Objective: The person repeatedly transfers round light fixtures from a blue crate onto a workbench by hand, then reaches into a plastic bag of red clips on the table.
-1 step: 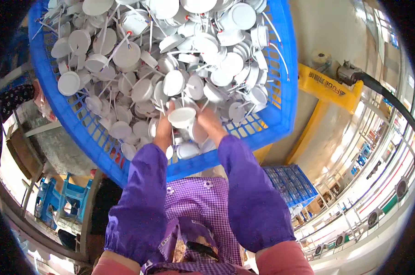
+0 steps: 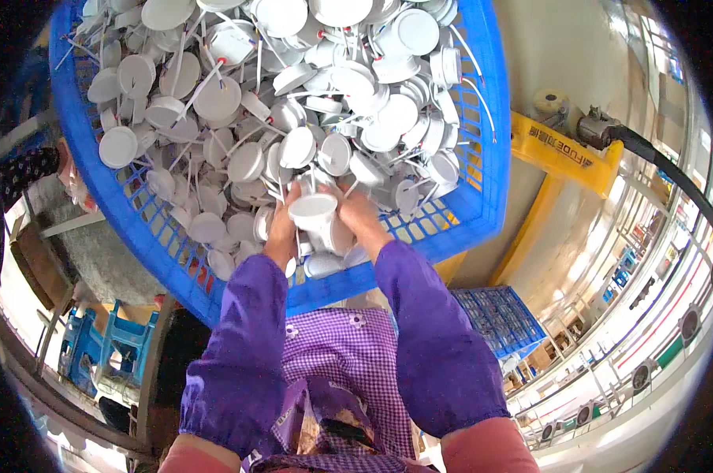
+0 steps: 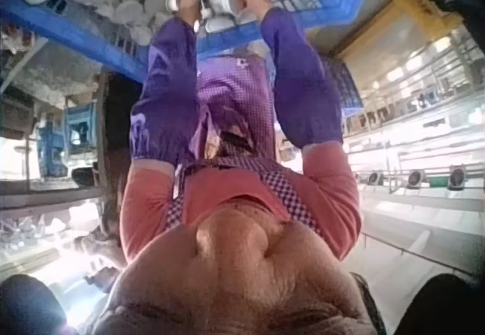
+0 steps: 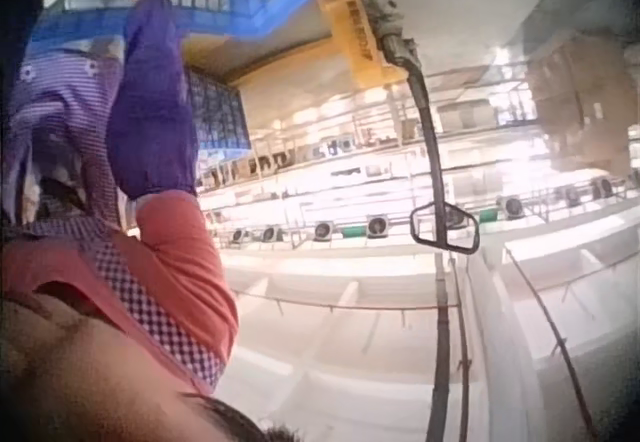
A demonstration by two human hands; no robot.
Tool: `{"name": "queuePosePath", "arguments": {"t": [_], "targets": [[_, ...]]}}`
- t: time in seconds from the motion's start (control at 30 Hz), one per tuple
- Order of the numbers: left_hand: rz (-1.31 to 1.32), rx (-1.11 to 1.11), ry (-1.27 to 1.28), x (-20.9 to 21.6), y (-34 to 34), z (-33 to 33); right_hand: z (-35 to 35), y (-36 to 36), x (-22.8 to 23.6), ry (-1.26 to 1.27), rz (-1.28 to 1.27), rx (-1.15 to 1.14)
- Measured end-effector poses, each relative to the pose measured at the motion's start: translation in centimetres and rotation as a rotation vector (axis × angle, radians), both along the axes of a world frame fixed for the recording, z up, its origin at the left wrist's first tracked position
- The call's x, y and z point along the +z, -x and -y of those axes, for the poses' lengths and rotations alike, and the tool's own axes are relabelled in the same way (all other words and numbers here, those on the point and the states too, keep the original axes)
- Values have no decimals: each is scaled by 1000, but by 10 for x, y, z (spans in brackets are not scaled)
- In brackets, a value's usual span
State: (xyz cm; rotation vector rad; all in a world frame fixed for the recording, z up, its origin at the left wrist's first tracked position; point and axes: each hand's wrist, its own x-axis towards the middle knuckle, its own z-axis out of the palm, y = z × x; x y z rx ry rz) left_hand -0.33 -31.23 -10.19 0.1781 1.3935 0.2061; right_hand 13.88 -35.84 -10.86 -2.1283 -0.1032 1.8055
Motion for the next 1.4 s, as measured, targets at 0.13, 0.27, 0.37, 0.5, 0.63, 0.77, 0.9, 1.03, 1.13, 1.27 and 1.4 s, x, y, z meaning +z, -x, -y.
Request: {"name": "queuePosePath", "arguments": {"t": [0.13, 0.27, 0.37, 0.5, 0.63, 0.77, 0.9, 1.03, 1.13, 1.27, 1.4], "targets": [[58, -11, -6, -24, 7, -7, -26, 19, 8, -47, 184, 9], [38, -19, -167, -13, 4, 2, -25, 19, 23, -25, 172, -2], [38, 71, -151, 23, -5, 0, -20, 20, 39, -95, 247, 43], [49, 148, -283, 59, 10, -14, -53, 35, 92, -154, 331, 208], [54, 150, -354, 121, 7, -31, -64, 34, 136, -243, 352, 204], [-19, 110, -369, 188, 9, -55, -75, 38, 179, -305, 307, 82], [-119, -135, -469, 212, 57, -55, -104, 77, 252, -352, 374, 275], [-174, -296, -1085, 267, 15, -55, -105, 34, 294, -333, 390, 76], [23, 95, -763, 346, 18, -85, -124, 38, 363, -507, 310, 52], [18, 141, -898, 416, 55, -100, -143, 69, 418, -820, 58, -6], [-38, 260, -960, 459, 80, -116, -170, 103, 485, -829, -69, 135]]}}
